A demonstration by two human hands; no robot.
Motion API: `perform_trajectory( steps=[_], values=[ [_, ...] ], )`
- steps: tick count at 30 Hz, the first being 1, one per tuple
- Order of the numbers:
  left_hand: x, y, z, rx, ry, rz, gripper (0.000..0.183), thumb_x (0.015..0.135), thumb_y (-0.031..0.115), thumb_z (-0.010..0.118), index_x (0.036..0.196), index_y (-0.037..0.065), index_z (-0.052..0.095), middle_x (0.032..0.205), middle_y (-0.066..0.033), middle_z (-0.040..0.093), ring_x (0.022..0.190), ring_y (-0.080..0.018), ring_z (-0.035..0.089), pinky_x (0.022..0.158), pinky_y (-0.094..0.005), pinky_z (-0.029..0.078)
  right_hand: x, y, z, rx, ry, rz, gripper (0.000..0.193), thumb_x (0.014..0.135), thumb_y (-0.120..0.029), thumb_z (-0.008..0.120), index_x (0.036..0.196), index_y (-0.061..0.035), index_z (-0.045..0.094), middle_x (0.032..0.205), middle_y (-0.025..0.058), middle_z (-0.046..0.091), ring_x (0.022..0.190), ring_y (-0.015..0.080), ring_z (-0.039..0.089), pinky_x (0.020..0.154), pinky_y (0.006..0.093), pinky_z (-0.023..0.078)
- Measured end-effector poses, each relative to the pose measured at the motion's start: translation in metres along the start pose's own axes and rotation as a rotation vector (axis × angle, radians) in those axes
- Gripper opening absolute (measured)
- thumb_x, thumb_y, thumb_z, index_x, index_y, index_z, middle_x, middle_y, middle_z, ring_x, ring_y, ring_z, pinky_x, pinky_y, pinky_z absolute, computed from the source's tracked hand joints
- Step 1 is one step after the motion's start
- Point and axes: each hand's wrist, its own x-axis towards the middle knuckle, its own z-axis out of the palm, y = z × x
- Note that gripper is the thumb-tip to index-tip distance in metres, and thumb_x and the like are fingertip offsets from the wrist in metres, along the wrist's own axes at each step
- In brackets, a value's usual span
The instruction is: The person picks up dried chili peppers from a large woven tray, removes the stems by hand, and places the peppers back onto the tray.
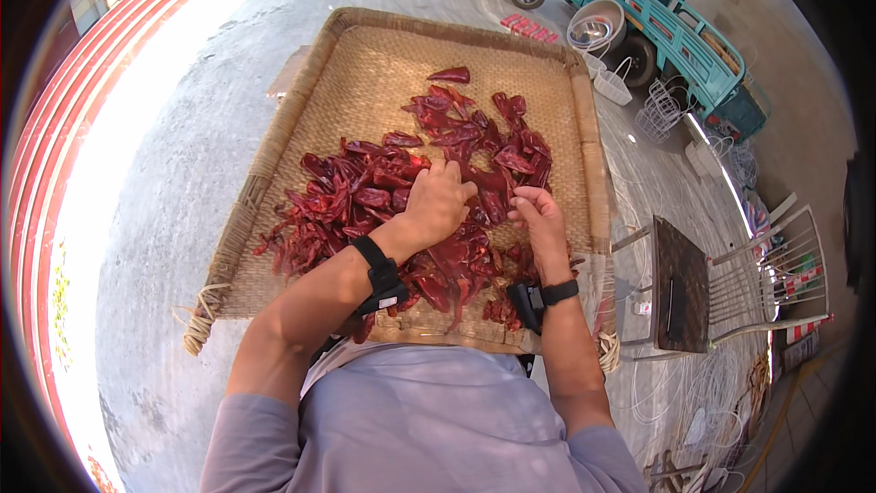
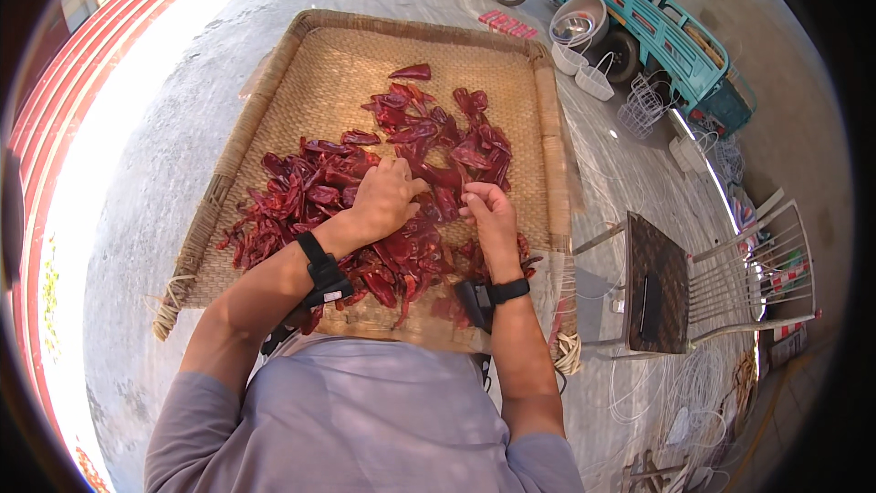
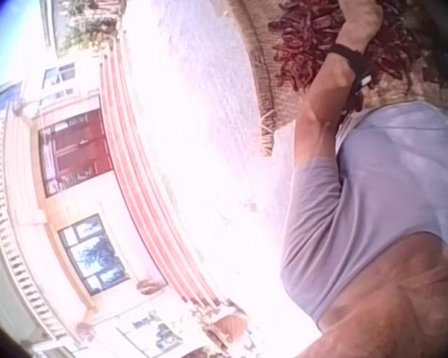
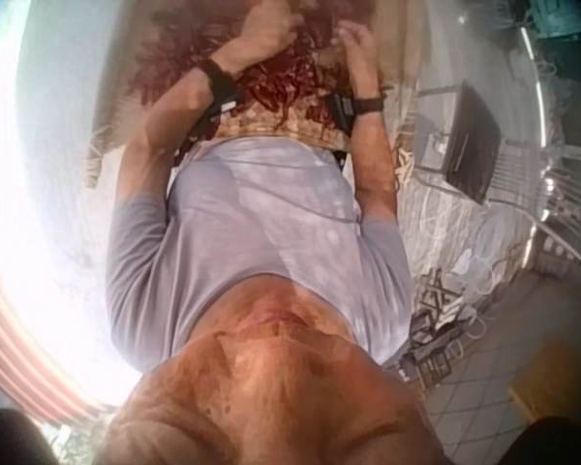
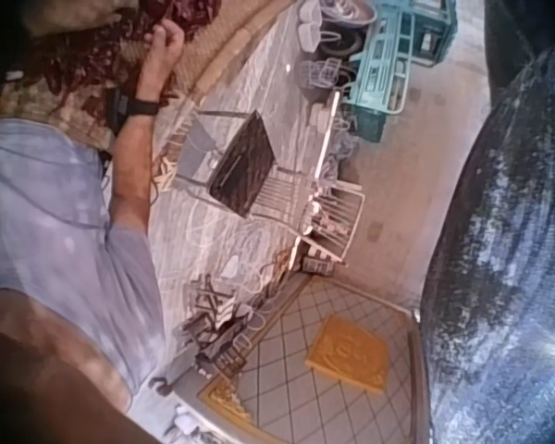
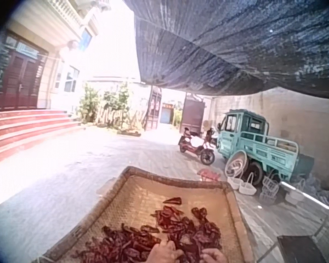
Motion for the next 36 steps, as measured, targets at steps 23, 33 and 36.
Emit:
perform_trajectory(
  steps=[23, 33, 36],
  values=[
    [-0.004, -0.004, 0.006, -0.231, 0.119, -0.058, 0.017, 0.072, 0.012, 0.068, 0.084, 0.008, 0.057, 0.081, -0.0080, 0.061, 0.083, -0.0306, 0.052, 0.072, -0.0394, 0.045, -0.008, -0.002, 0.014, -0.227, -0.250, -0.025, 0.023, 0.090, -0.019, 0.057, 0.106, -0.0031, 0.057, 0.084, 0.0005, 0.059, 0.066, 0.0076, 0.055, 0.060, 0.0214, 0.045],
    [-0.003, -0.002, 0.003, -0.185, 0.030, -0.123, 0.037, 0.076, 0.022, 0.065, 0.110, 0.007, 0.059, 0.093, -0.0128, 0.062, 0.094, -0.0324, 0.051, 0.081, -0.0403, 0.045, -0.004, 0.005, 0.011, -0.129, -0.069, -0.080, 0.014, 0.089, -0.011, 0.056, 0.100, -0.0036, 0.058, 0.083, 0.0003, 0.059, 0.068, 0.0065, 0.055, 0.062, 0.0206, 0.045],
    [-0.007, -0.009, 0.012, -0.130, 0.060, -0.109, 0.037, 0.074, 0.020, 0.067, 0.108, 0.007, 0.060, 0.098, -0.0116, 0.060, 0.096, -0.0318, 0.050, 0.082, -0.0402, 0.045, -0.005, 0.004, 0.012, -0.107, -0.036, -0.053, 0.013, 0.089, -0.010, 0.056, 0.100, -0.0038, 0.058, 0.082, 0.0001, 0.059, 0.069, 0.0066, 0.055, 0.063, 0.0206, 0.045]
  ],
)
